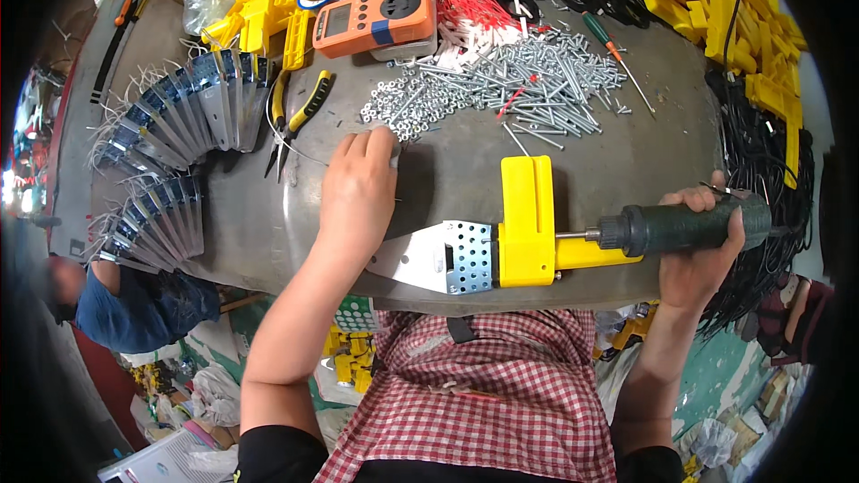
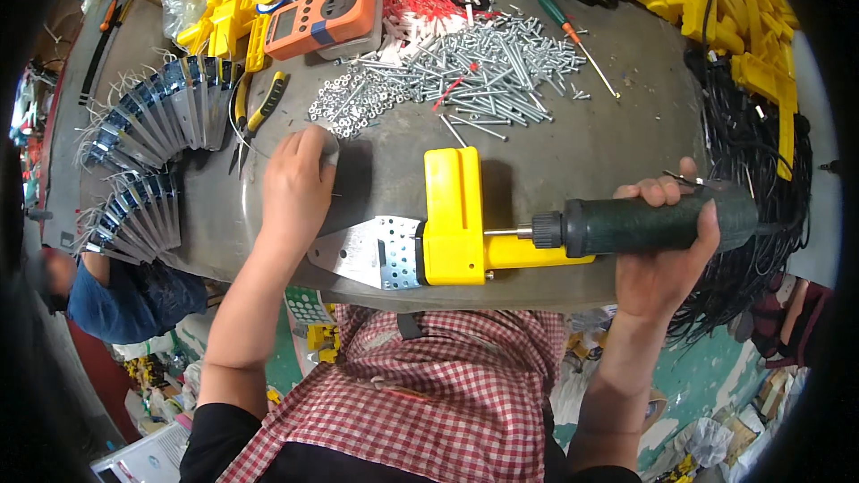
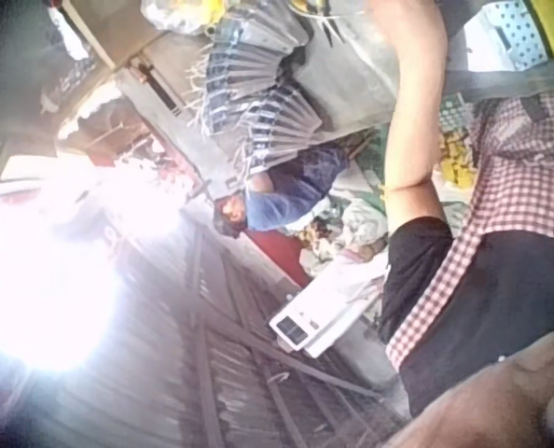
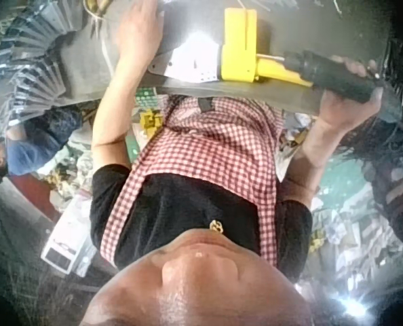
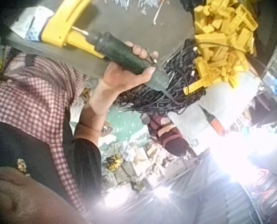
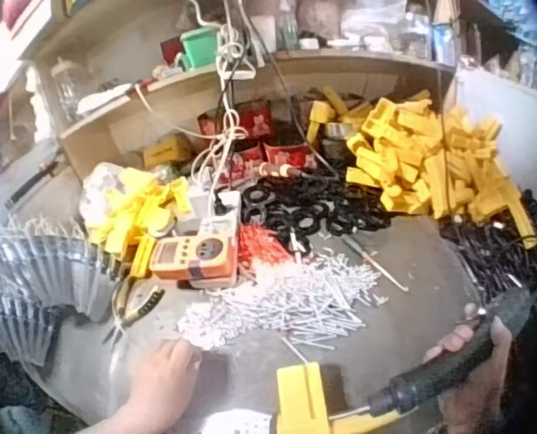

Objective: Assembling electronic components using a soldering iron and electric screwdriver.

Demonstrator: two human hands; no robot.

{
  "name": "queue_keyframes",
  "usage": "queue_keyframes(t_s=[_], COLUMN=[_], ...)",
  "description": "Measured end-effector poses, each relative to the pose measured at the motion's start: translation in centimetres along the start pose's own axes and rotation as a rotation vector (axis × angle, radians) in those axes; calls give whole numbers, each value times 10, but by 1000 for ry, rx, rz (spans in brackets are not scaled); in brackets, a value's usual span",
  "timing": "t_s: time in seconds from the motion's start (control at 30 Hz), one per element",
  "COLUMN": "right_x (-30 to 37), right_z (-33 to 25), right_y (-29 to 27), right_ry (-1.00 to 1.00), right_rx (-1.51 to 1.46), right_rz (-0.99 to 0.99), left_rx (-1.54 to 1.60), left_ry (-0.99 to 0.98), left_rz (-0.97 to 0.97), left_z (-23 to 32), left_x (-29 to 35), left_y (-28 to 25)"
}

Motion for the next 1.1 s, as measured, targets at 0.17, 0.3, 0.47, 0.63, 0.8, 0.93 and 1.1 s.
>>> queue_keyframes(t_s=[0.17,0.3,0.47,0.63,0.8,0.93,1.1], right_x=[-1,1,0,3,4,4,4], right_z=[2,3,3,2,5,7,11], right_y=[0,-2,-4,-6,-7,0,15], right_ry=[-4,-11,-5,-33,-55,-64,-45], right_rx=[28,17,33,52,33,14,-6], right_rz=[14,32,36,61,50,36,-24], left_rx=[-116,249,655,707,750,776,597], left_ry=[289,94,-59,-86,-78,-79,123], left_rz=[-151,-124,-125,-110,-112,-119,-108], left_z=[10,15,50,56,54,52,62], left_x=[-3,14,49,50,51,52,50], left_y=[-2,-10,-7,-4,-1,0,-2])
Point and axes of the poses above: each hand's wrist, its own x-axis away from the middle knuckle, its own y-axis out of the palm, z = x × y, the point moved 4 cm from there along -x, towards the middle knuckle, and after that the axes turned 5 degrees about -x, right-handed, at the moved point
